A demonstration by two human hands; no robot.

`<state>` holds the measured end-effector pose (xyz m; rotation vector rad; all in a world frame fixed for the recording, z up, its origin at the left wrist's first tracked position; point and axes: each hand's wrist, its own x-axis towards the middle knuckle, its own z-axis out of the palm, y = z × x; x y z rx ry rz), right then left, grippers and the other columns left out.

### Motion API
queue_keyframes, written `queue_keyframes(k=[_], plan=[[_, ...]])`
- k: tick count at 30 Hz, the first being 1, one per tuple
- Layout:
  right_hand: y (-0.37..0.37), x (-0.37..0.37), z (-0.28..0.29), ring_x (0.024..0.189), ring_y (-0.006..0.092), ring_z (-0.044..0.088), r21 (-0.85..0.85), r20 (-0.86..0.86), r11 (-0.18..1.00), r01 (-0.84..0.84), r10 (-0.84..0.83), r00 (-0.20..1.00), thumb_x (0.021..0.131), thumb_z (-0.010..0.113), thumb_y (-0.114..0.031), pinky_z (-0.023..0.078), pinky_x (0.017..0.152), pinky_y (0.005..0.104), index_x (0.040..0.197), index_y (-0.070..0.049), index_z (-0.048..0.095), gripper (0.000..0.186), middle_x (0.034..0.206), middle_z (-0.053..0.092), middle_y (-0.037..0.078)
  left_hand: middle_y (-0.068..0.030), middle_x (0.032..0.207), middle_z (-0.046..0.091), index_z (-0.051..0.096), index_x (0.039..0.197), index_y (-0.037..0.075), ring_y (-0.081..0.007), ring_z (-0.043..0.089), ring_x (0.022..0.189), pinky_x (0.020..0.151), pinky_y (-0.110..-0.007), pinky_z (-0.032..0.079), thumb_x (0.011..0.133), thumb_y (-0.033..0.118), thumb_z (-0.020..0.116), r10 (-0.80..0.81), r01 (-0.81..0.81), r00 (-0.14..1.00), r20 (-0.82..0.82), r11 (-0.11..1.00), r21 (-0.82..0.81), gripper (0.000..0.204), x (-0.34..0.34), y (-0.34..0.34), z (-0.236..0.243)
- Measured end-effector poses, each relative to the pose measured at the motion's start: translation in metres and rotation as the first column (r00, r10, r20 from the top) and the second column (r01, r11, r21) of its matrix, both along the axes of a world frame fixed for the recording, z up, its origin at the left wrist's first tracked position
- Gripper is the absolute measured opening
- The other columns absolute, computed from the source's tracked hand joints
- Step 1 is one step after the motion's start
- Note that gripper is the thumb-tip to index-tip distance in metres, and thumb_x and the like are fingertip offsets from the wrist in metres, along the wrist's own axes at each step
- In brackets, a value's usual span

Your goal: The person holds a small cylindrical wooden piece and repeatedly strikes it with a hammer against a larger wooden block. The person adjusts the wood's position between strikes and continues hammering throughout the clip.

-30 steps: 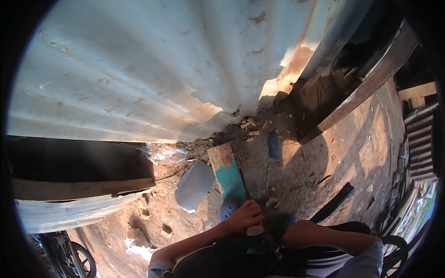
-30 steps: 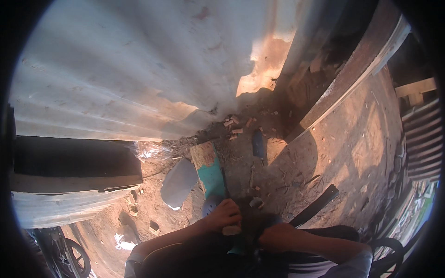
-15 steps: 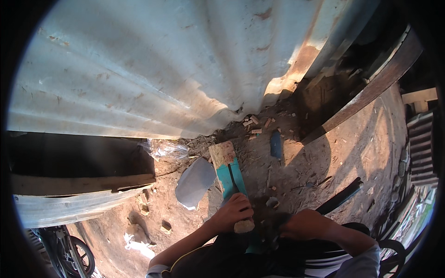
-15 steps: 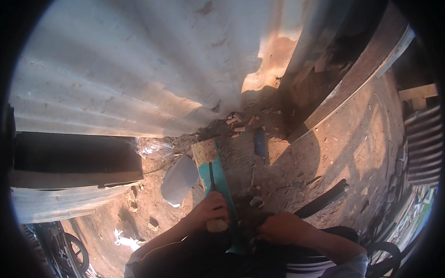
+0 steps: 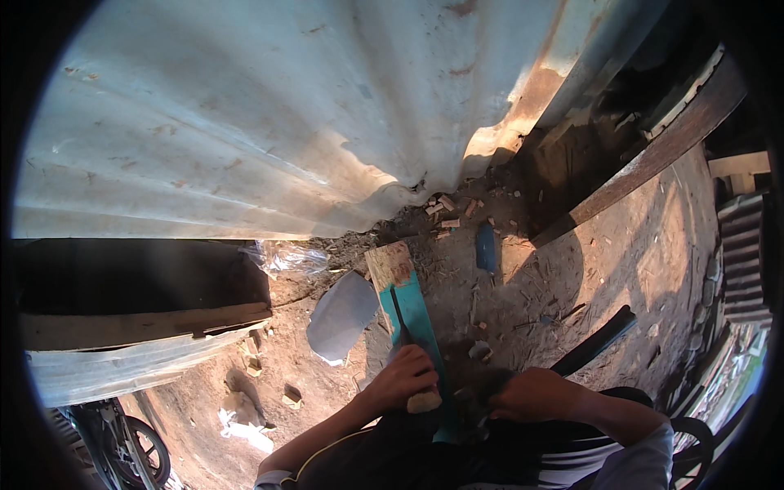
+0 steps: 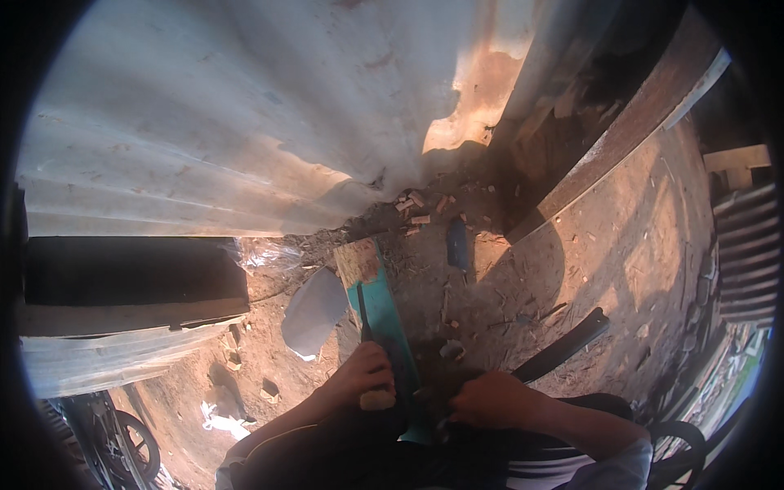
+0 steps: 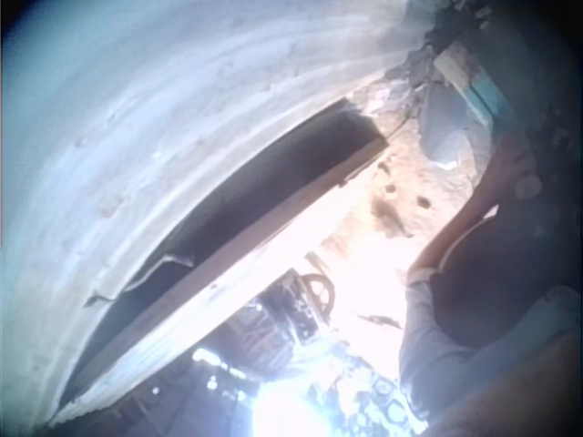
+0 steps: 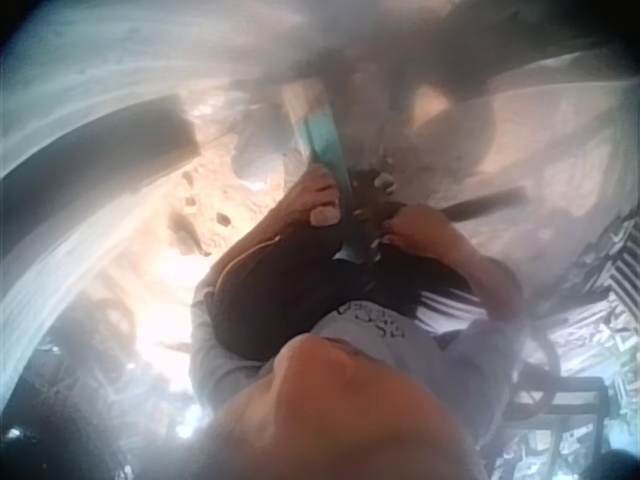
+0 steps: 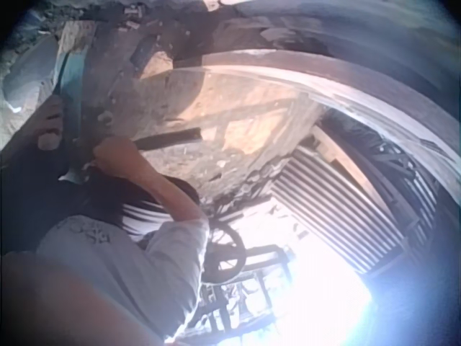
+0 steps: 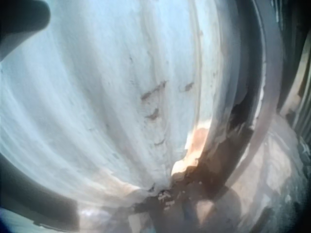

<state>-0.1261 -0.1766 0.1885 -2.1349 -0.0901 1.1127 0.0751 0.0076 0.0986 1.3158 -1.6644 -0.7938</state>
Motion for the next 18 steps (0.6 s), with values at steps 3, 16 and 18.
queue_keyframes(k=[3, 16, 18], plan=[[0.005, 0.006, 0.002, 0.081, 0.0341, 0.067, 0.030, -0.024, 0.999, -0.023, 0.024, 0.999, 0.091, 0.053, -0.037, 0.054, 0.068, 0.0455, 0.096, -0.012, 0.066, 0.029, 0.083, 0.067, 0.013, -0.0079, 0.082, 0.052, 0.057, 0.082, 0.006, -0.0276, 0.053, 0.085, 0.081, -0.041, 0.042, 0.066, 0.013, 0.070, -0.011, 0.011, 1.000, 0.010, 1.000, 0.010, 0.022, -0.004, 0.003, -0.003], [0.030, 0.033, 0.013, 0.078, 0.0340, 0.069, 0.223, 0.023, 0.963, -0.149, 0.148, 0.989, 0.083, 0.058, -0.024, 0.055, 0.067, 0.0444, 0.086, -0.007, 0.067, 0.020, 0.082, 0.068, 0.016, -0.0078, 0.084, 0.051, 0.057, 0.084, 0.006, -0.0265, 0.053, 0.089, 0.086, -0.041, 0.042, 0.067, 0.013, 0.068, -0.002, 0.001, 0.999, 0.038, 1.000, 0.014, 0.022, -0.024, 0.012, -0.015], [0.032, 0.033, 0.014, 0.078, 0.0339, 0.069, 0.258, 0.042, 0.947, -0.189, 0.184, 0.982, 0.081, 0.059, -0.023, 0.055, 0.067, 0.0444, 0.086, -0.006, 0.066, 0.019, 0.082, 0.068, 0.015, -0.0077, 0.084, 0.051, 0.057, 0.084, 0.006, -0.0263, 0.053, 0.089, 0.086, -0.040, 0.042, 0.067, 0.014, 0.068, 0.000, -0.001, 0.998, 0.062, 1.000, 0.016, 0.023, -0.027, 0.013, -0.020]])
